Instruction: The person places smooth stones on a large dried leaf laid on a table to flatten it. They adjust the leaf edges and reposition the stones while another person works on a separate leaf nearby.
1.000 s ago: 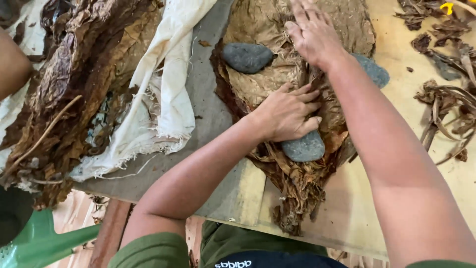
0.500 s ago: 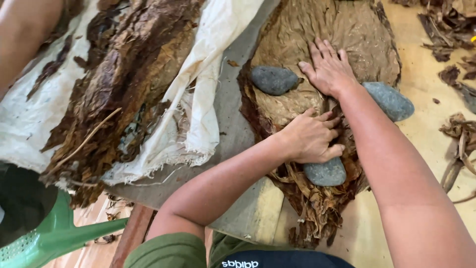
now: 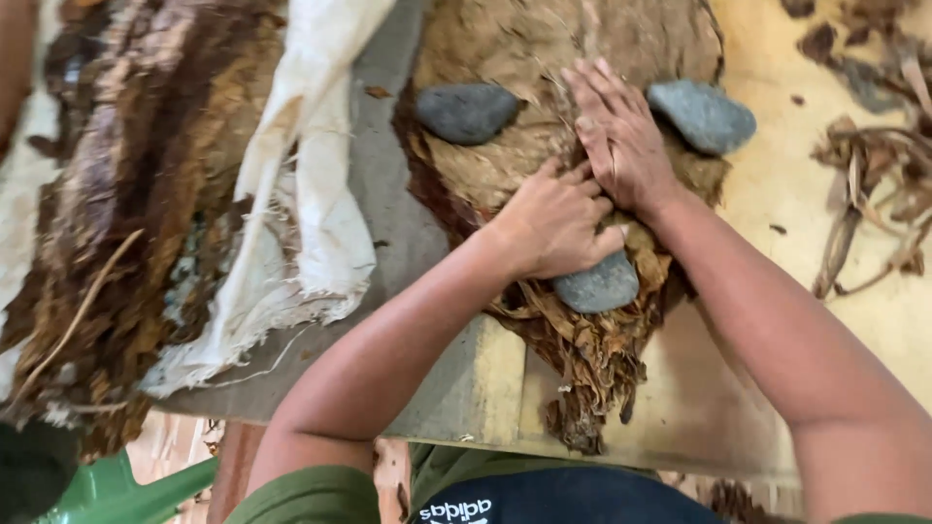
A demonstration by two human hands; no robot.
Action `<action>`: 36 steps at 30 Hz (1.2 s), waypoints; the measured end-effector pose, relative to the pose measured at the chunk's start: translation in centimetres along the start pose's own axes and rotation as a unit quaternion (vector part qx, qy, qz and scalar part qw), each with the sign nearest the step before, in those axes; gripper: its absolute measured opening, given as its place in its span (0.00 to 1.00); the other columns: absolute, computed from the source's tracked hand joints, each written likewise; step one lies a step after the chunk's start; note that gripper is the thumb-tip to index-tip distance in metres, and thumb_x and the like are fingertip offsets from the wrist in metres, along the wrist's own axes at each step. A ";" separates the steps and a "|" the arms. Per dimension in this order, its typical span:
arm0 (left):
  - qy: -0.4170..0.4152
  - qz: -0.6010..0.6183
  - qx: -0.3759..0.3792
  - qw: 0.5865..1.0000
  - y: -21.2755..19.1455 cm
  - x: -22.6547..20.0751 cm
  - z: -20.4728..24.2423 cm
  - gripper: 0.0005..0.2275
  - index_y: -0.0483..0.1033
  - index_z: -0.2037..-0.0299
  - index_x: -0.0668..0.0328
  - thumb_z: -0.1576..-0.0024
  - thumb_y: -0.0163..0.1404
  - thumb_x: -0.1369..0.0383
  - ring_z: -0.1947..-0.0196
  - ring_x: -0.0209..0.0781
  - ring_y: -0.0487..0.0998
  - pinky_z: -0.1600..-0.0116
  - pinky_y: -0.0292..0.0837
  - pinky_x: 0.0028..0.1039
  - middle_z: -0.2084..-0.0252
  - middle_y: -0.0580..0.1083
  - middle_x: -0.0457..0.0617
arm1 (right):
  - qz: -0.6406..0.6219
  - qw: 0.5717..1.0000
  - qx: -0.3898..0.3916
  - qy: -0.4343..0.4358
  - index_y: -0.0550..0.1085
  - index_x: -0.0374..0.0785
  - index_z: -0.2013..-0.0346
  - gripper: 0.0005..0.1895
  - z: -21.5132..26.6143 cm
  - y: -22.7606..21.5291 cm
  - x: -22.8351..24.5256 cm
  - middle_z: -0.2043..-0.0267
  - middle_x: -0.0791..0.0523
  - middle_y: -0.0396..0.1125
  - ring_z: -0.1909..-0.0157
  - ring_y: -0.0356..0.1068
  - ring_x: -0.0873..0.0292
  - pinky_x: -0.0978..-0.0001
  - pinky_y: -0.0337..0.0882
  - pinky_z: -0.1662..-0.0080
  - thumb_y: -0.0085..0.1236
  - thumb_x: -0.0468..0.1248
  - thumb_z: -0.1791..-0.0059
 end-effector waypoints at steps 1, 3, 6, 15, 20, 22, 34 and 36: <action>-0.003 -0.012 -0.011 1.000 -0.1 0.2 -0.1 0.29 0.76 0.56 0.61 0.44 0.21 0.51 0.45 0.49 0.70 0.37 0.52 0.53 0.52 0.74 0.58 | -0.044 0.999 -0.019 -0.003 0.51 0.42 0.31 0.28 0.1 -0.3 0.4 0.28 0.51 0.45 0.27 0.39 0.51 0.48 0.41 0.34 0.20 0.47 0.44; -0.005 -0.021 -0.021 1.000 -0.2 0.5 -0.2 0.29 0.76 0.56 0.62 0.43 0.21 0.51 0.42 0.51 0.68 0.37 0.52 0.55 0.51 0.73 0.59 | -0.086 0.996 -0.037 -0.004 0.51 0.45 0.31 0.30 0.1 -0.5 0.5 0.28 0.52 0.46 0.27 0.40 0.51 0.42 0.39 0.34 0.14 0.52 0.44; -0.005 -0.027 -0.009 1.000 0.5 0.3 0.1 0.30 0.72 0.49 0.60 0.43 0.20 0.50 0.38 0.49 0.63 0.36 0.50 0.55 0.43 0.68 0.56 | -0.105 0.993 -0.050 -0.004 0.52 0.43 0.32 0.33 0.6 -0.6 0.3 0.29 0.50 0.47 0.27 0.40 0.49 0.43 0.40 0.34 0.11 0.56 0.45; -0.010 -0.036 -0.011 0.999 0.6 0.4 0.0 0.30 0.58 0.38 0.62 0.42 0.17 0.51 0.32 0.52 0.52 0.33 0.41 0.54 0.33 0.54 0.58 | -0.161 0.982 -0.002 0.099 0.43 0.46 0.32 0.34 6.7 -4.7 2.8 0.27 0.49 0.37 0.26 0.38 0.47 0.30 0.45 0.38 0.15 0.59 0.47; -0.008 -0.007 -0.084 0.996 -1.2 0.3 0.9 0.28 0.62 0.40 0.60 0.42 0.25 0.50 0.35 0.53 0.62 0.37 0.52 0.50 0.37 0.64 0.59 | 0.002 0.998 0.037 0.042 0.50 0.45 0.31 0.33 10.7 -3.2 2.2 0.30 0.50 0.46 0.30 0.44 0.45 0.39 0.50 0.39 0.32 0.55 0.48; -0.027 0.005 -0.111 0.993 -2.5 0.0 1.3 0.27 0.64 0.41 0.59 0.43 0.28 0.51 0.35 0.53 0.62 0.37 0.53 0.50 0.36 0.62 0.58 | 0.032 0.998 0.045 0.013 0.49 0.43 0.31 0.34 11.7 -2.3 1.6 0.30 0.50 0.46 0.29 0.44 0.47 0.45 0.49 0.38 0.34 0.54 0.49; -0.013 -0.111 -0.196 0.974 -1.4 -5.8 0.9 0.30 0.61 0.45 0.52 0.48 0.25 0.40 0.42 0.48 0.64 0.36 0.59 0.50 0.43 0.65 0.55 | 0.128 0.965 -0.010 -0.228 0.52 0.30 0.36 0.33 16.2 0.3 1.4 0.30 0.39 0.43 0.26 0.38 0.40 0.44 0.39 0.30 0.34 0.42 0.55; -0.034 -0.190 -0.137 0.972 0.1 -5.0 0.1 0.32 0.53 0.37 0.45 0.46 0.27 0.38 0.33 0.51 0.56 0.33 0.56 0.51 0.34 0.57 0.55 | 0.124 0.958 -0.025 -0.257 0.56 0.28 0.38 0.33 16.0 0.3 1.9 0.32 0.38 0.47 0.26 0.42 0.37 0.41 0.42 0.30 0.36 0.41 0.57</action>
Point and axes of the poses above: each hand's wrist, its own z-axis away from the middle knuckle, its own y-axis out of the palm, x = y × z, the point moved 10 cm from there along -z, towards the middle knuckle
